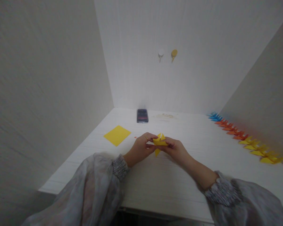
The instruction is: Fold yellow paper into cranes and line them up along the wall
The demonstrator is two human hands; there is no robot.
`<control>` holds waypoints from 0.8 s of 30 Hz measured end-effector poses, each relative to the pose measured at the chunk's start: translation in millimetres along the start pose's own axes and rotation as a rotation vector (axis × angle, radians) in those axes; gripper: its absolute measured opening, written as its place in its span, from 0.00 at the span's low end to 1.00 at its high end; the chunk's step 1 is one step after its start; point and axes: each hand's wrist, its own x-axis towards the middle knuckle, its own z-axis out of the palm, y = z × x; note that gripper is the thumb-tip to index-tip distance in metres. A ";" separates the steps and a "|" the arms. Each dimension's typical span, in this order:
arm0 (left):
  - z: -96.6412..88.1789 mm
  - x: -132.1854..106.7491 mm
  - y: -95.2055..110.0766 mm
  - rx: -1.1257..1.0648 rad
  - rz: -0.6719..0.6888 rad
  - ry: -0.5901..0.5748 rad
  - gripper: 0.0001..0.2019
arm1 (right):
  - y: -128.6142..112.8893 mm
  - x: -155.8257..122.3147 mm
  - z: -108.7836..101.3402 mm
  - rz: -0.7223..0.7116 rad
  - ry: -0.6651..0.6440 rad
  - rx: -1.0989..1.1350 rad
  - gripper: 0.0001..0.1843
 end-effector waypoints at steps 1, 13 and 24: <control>-0.1 -0.3 1.1 0.003 0.014 -0.021 0.16 | -1.5 0.0 0.0 0.003 0.003 -0.018 0.08; 1.5 4.1 5.1 -0.378 -0.147 0.031 0.18 | 1.5 -2.7 -2.3 -0.096 0.079 0.095 0.06; 2.8 3.1 5.6 -0.529 -0.303 -0.010 0.13 | 2.2 -3.4 -4.3 -0.170 0.111 0.096 0.05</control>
